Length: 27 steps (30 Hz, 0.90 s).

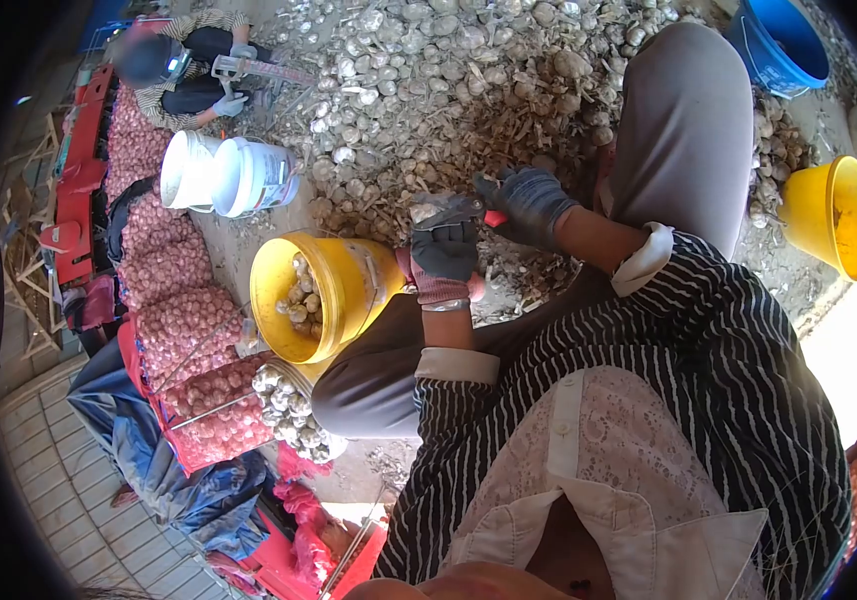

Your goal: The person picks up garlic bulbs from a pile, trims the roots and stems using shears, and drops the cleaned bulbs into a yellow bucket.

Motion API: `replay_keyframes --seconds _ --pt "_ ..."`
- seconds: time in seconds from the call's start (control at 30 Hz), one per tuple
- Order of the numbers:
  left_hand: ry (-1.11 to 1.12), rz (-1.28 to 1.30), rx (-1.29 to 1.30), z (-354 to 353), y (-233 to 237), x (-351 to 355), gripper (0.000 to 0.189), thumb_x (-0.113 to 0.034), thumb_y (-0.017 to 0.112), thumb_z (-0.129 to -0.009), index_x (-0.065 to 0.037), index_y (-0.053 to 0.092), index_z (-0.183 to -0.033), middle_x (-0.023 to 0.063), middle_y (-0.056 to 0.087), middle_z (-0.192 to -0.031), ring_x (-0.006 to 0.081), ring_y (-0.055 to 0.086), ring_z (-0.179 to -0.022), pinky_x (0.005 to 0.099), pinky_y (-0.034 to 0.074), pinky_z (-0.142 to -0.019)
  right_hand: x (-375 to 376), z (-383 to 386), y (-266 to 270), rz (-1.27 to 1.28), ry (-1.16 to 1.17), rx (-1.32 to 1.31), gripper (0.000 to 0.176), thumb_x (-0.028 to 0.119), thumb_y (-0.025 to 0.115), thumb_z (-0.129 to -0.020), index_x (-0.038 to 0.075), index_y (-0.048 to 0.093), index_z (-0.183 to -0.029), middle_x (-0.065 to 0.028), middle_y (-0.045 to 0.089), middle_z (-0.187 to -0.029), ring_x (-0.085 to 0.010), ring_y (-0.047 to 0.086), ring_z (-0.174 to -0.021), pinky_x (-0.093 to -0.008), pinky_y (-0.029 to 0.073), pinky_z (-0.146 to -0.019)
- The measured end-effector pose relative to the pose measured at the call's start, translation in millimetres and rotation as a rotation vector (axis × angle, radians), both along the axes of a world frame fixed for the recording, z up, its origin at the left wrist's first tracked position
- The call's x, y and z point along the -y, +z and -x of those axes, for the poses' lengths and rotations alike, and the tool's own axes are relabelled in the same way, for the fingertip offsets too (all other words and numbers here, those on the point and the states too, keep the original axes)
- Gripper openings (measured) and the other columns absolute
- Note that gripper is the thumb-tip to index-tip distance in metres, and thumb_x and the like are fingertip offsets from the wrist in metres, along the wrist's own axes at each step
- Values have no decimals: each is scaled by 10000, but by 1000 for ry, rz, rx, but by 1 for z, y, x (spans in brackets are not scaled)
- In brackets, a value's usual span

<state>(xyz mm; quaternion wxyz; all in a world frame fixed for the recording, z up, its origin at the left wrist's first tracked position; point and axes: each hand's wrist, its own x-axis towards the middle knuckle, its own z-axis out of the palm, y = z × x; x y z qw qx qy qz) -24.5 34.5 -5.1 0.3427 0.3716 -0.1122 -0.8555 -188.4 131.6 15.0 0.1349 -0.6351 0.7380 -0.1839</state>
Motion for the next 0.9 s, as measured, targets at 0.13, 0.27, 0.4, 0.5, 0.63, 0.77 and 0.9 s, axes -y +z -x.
replay_keyframes --seconds 0.13,0.27,0.4,0.5,0.63,0.77,0.9 --pt "8 -80 71 0 -11 -1 330 -322 485 -913 -99 608 -1124 121 634 -1134 294 591 -1073 477 453 -977 -4 -1 7 -121 21 80 484 277 612 -786 35 490 -1187 -173 635 -810 -343 634 -758 -470 486 -642" --pt "-2 -95 89 -4 -24 0 377 -374 474 -922 -91 589 -1143 118 609 -1181 294 587 -1079 436 468 -972 -6 0 -2 -199 53 183 429 248 600 -783 44 498 -1146 -169 631 -753 -352 633 -733 -479 480 -631" --pt "-32 -177 30 -12 -52 6 403 -388 458 -922 -85 577 -1161 115 611 -1175 294 589 -1081 435 472 -971 2 -4 -11 -360 39 203 380 223 590 -784 63 512 -1119 -168 641 -808 -354 635 -766 -483 479 -645" --pt "-2 -254 62 -10 -65 11 387 -364 452 -917 -78 587 -1139 117 624 -1146 292 589 -1082 441 478 -962 7 -8 -36 -409 30 201 321 212 586 -783 76 546 -1071 -169 645 -836 -355 638 -794 -486 481 -668" --pt "-97 -282 -130 -17 -71 14 359 -339 463 -910 -77 597 -1115 121 624 -1140 293 586 -1085 465 484 -948 10 -7 -36 -406 -10 195 244 211 583 -784 73 584 -984 -176 647 -859 -361 638 -824 -489 482 -701" --pt "46 -253 -111 -14 -48 13 331 -336 499 -897 -79 606 -1076 111 636 -1083 284 612 -1020 473 486 -933 11 -6 -29 -385 -8 208 288 249 585 -804 69 559 -1028 -177 647 -881 -366 634 -845 -494 479 -714" --pt "148 -168 -243 -27 -18 10 264 -283 541 -878 -80 608 -1034 90 634 -1051 268 607 -1012 453 475 -943 -1 -17 -24 -226 -87 369 391 337 597 -816 82 495 -1094 -185 636 -854 -370 628 -810 -500 469 -692"
